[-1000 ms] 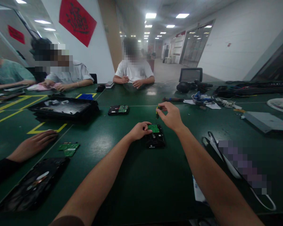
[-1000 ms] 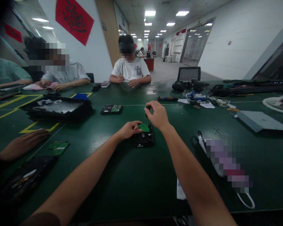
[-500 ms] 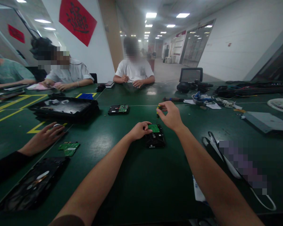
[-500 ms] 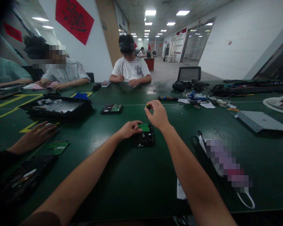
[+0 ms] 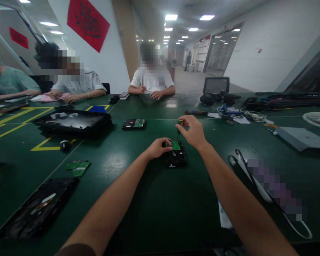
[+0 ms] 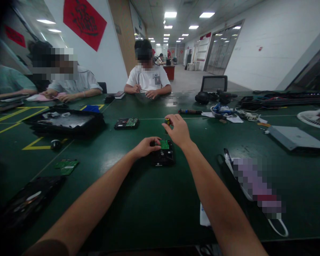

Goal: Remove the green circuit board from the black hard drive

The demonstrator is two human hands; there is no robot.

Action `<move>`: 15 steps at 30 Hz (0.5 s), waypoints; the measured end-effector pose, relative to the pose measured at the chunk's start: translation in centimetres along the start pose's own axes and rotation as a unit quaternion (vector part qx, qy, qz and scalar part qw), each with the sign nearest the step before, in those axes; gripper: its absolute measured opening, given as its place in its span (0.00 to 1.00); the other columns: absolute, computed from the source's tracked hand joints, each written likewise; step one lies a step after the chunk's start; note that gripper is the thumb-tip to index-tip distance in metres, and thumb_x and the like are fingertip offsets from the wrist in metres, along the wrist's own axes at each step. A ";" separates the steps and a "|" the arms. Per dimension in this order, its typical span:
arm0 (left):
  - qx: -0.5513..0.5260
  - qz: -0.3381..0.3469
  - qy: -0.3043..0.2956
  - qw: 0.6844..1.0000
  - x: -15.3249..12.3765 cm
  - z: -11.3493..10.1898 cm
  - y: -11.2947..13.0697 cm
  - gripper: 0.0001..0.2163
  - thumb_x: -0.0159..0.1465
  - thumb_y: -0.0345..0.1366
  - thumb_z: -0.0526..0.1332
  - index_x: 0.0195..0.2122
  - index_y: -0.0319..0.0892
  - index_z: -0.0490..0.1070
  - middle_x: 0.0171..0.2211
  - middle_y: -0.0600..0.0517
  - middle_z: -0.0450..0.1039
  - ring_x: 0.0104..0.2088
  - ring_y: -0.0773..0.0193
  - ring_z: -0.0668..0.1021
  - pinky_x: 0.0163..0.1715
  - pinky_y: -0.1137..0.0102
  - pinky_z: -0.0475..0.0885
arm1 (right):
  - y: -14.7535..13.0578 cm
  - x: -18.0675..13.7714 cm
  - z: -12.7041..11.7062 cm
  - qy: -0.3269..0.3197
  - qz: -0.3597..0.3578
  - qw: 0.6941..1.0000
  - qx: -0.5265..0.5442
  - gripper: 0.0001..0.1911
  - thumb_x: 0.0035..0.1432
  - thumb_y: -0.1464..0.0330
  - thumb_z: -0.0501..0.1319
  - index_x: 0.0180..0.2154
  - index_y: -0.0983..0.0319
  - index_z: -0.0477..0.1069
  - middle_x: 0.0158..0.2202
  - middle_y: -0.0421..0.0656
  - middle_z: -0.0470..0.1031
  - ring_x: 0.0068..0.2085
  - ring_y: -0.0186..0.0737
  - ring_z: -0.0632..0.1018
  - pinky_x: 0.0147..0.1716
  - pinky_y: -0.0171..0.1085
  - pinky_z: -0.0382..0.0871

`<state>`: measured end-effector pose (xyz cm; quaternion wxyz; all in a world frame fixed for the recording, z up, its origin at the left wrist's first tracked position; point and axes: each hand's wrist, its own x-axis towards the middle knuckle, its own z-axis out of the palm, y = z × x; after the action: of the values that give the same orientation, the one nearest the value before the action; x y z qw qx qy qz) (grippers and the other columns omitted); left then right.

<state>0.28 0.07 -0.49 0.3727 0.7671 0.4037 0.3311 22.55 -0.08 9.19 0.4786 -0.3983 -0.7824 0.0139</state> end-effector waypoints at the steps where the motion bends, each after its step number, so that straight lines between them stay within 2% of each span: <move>1: 0.003 0.002 -0.002 1.000 0.0 0.0 0.0 0.08 0.60 0.36 0.70 0.39 0.42 0.77 0.59 0.44 0.75 0.58 0.52 0.77 0.63 0.56 0.64 | 0.0 0.0 0.0 0.000 0.001 1.000 -0.001 0.10 0.64 0.64 0.65 0.47 0.56 0.72 0.44 0.46 0.74 0.42 0.47 0.79 0.45 0.49 0.78; 10: 0.014 0.004 -0.010 1.000 -0.1 -0.2 0.3 0.07 0.61 0.37 0.70 0.40 0.43 0.80 0.60 0.44 0.74 0.60 0.51 0.76 0.65 0.56 0.63 | 0.4 -0.2 0.7 -0.004 0.024 1.000 0.013 0.18 0.60 0.70 0.62 0.53 0.57 0.69 0.50 0.49 0.76 0.45 0.49 0.79 0.46 0.49 0.79; 15: 0.012 0.007 -0.010 1.000 -0.1 -0.2 0.4 0.07 0.61 0.36 0.70 0.39 0.43 0.80 0.60 0.45 0.74 0.60 0.51 0.76 0.65 0.56 0.62 | 0.2 -0.2 0.4 -0.011 0.021 1.000 0.006 0.13 0.62 0.67 0.64 0.49 0.57 0.70 0.46 0.47 0.74 0.43 0.47 0.79 0.45 0.49 0.79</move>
<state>0.25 -0.11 -0.04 0.3650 0.7780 0.3981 0.3208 22.41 0.06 8.76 0.4717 -0.4116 -0.7791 0.0326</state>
